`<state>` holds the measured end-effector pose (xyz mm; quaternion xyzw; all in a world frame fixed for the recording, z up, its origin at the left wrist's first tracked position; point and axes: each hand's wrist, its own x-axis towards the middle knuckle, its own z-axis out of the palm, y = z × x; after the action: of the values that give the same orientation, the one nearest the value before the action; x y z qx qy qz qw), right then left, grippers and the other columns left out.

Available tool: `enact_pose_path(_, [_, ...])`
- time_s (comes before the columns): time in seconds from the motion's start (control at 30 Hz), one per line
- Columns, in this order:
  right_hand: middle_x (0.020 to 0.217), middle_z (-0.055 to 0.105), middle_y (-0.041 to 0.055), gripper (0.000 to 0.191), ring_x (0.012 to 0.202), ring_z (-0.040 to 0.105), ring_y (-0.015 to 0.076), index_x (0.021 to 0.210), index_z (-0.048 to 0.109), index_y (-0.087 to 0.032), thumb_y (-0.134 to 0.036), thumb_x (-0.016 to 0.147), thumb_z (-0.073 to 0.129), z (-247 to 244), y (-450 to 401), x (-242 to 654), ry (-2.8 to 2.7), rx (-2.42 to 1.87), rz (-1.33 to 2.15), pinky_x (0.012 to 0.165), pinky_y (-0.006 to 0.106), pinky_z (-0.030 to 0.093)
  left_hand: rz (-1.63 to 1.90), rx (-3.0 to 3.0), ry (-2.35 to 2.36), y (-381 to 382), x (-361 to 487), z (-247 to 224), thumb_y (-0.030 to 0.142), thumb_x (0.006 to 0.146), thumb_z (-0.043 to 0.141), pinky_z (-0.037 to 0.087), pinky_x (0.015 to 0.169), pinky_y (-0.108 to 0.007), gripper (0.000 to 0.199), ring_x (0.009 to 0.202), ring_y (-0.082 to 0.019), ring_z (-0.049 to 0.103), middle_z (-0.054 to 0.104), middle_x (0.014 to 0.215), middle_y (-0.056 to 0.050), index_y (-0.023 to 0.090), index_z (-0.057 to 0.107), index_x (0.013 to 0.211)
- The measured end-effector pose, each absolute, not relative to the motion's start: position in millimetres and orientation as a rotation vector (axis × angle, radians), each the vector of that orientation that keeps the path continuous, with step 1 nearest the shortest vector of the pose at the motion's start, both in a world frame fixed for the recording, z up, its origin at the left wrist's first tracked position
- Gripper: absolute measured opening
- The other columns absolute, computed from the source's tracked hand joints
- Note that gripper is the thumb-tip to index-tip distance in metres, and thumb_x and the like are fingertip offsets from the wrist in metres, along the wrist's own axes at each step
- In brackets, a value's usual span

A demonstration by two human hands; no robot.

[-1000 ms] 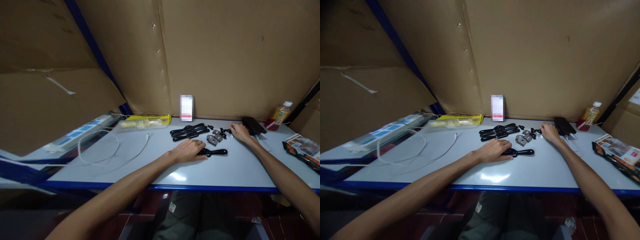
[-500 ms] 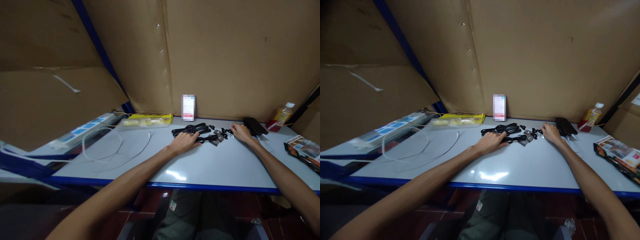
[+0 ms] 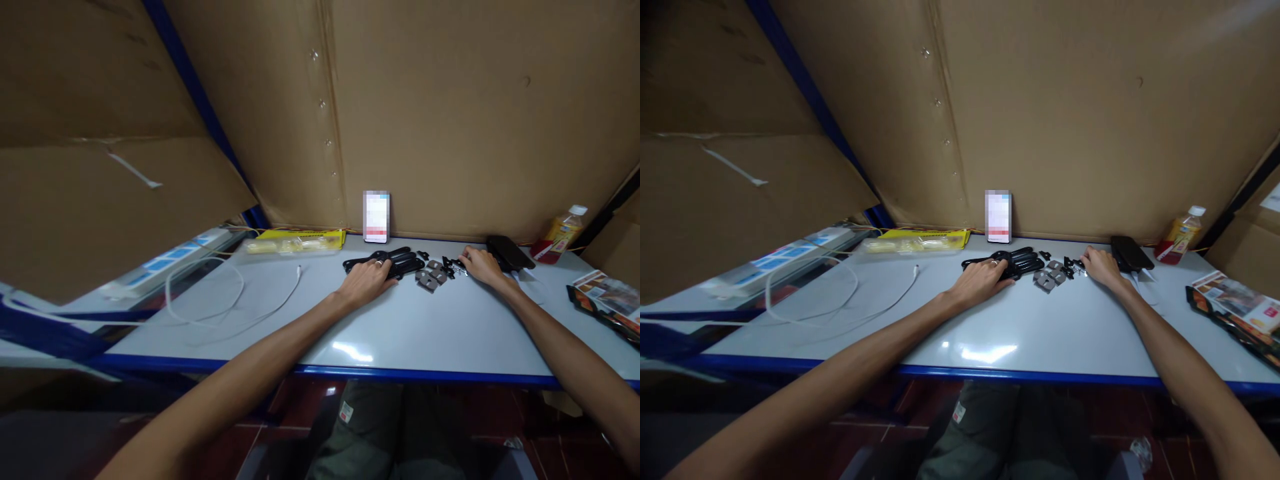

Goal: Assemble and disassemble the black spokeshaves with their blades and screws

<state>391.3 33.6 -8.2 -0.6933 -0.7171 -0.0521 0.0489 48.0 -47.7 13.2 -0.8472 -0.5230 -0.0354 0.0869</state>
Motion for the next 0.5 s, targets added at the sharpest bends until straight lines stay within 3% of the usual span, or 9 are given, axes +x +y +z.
enact_pose_path(0.5, [0.114,0.077,0.0162,0.037,0.101,0.072,0.0313,0.119,0.07,-0.021,-0.046,0.105,0.046,-9.1,33.3,390.5,-2.167,-2.098,-0.165,0.077,0.033,0.043,-0.167,-2.524,-1.467,-41.4,46.3,6.6,0.048,0.103,0.057,0.051,0.084,-0.035,0.035,0.113,-0.03,0.065,0.071,0.116,-0.016,0.014,0.063,0.114])
